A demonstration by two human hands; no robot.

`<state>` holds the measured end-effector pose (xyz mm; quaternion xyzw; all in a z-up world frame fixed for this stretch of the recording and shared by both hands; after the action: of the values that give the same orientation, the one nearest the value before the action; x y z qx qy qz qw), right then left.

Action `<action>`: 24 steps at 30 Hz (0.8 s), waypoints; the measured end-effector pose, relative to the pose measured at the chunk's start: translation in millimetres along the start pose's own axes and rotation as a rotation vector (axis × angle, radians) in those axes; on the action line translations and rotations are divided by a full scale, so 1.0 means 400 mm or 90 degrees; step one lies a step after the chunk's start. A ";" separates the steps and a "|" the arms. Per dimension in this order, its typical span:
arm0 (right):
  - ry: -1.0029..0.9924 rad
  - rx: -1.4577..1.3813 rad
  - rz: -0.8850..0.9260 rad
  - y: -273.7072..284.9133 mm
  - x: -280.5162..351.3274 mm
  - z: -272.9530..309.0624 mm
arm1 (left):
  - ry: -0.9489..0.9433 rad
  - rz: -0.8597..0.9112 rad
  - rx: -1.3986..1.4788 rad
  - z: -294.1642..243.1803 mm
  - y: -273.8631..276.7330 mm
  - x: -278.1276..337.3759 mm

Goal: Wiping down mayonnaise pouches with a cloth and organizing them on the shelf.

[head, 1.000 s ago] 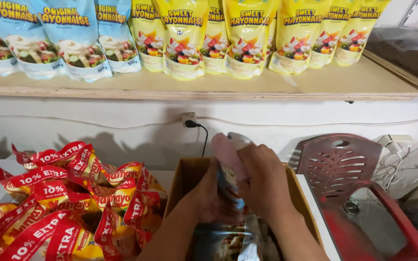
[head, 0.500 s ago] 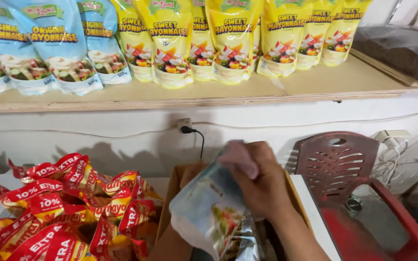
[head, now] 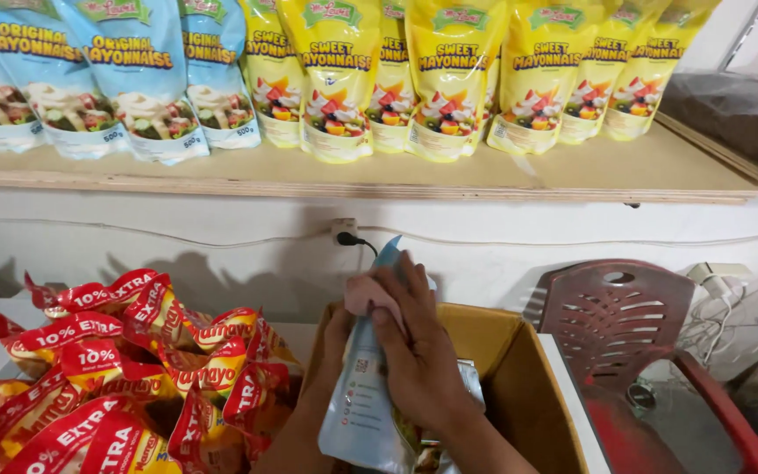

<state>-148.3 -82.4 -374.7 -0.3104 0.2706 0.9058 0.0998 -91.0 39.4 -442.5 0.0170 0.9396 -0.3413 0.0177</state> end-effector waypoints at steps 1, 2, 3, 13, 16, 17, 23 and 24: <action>0.003 -0.002 0.004 -0.002 -0.009 -0.002 | -0.004 -0.004 0.001 -0.013 -0.014 0.008; -0.100 -0.075 -0.040 0.004 -0.018 -0.020 | 0.025 0.009 -0.068 -0.020 -0.030 0.013; -0.204 -0.149 -0.082 0.008 -0.025 -0.038 | 0.053 0.022 -0.137 -0.026 -0.047 0.018; -0.673 -0.505 -0.009 0.089 -0.050 -0.143 | -0.523 0.138 -0.820 -0.050 -0.185 0.096; -0.629 -0.412 -0.077 0.112 -0.040 -0.152 | -0.638 0.186 -0.842 -0.077 -0.196 0.109; -0.558 -0.494 -0.065 0.124 -0.047 -0.141 | -0.594 0.089 -0.672 -0.087 -0.179 0.093; -0.485 -0.555 -0.011 0.128 -0.056 -0.128 | -0.130 0.115 -0.179 -0.032 -0.105 0.029; -0.496 -0.484 -0.034 0.125 -0.053 -0.146 | -0.048 0.144 -0.062 -0.015 -0.110 0.031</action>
<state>-119.6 -156.7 -378.8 0.0271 -0.1410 0.9850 0.0959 -105.2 9.8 -410.3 0.1090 0.9458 -0.2918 0.0918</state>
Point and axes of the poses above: each hand's wrist, its own x-axis away from the middle knuckle, its own y-axis out of the back of the hand, z = x × y, the point moved 3 cm from there along -x, towards the middle knuckle, and after that the axes turned 10 degrees about -y, right-handed, at the moved point
